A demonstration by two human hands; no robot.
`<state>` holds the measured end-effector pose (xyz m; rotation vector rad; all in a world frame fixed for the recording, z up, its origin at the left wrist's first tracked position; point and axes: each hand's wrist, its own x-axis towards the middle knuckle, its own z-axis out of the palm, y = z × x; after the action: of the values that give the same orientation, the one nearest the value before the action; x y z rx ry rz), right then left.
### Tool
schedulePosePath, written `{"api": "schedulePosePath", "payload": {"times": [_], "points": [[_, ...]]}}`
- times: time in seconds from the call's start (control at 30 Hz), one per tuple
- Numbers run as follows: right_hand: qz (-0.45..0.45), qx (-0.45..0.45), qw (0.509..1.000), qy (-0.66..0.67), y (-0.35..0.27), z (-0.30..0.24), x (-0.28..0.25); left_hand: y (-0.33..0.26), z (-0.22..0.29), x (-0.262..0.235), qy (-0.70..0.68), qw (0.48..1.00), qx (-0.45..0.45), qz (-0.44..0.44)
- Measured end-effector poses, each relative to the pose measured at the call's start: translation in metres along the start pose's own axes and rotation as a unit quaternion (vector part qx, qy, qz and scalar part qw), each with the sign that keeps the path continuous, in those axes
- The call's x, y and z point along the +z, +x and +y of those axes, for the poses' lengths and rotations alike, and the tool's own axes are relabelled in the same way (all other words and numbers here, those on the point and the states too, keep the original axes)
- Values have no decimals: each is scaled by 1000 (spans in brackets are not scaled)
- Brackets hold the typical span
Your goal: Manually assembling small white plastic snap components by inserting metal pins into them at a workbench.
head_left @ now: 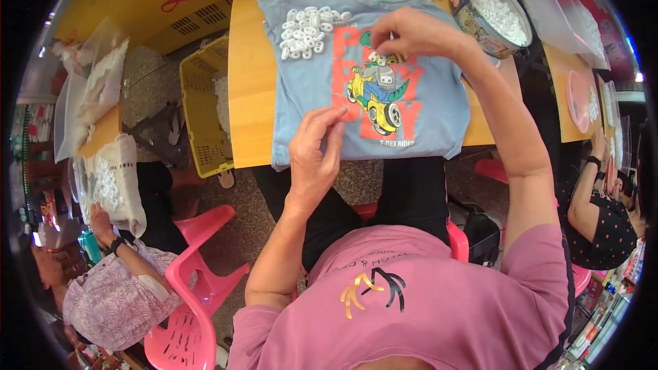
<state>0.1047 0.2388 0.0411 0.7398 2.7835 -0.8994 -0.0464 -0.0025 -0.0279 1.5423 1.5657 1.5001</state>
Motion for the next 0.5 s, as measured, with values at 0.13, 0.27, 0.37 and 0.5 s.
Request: {"api": "schedulePosePath", "payload": {"times": [0.13,0.27,0.37,0.5], "points": [[127,-26,990,-62,-13,0,25,1,-1,2,5,1000,6,-2],[185,-43,976,-103,-11,-2,37,1,4,2,14,1000,5,-8],[179,-30,973,-141,-5,-6,38,1,4,2,12,1000,-5,-13],[197,-40,976,-88,-2,-5,43,-1,-4,0,-20,998,-50,-14]]}}
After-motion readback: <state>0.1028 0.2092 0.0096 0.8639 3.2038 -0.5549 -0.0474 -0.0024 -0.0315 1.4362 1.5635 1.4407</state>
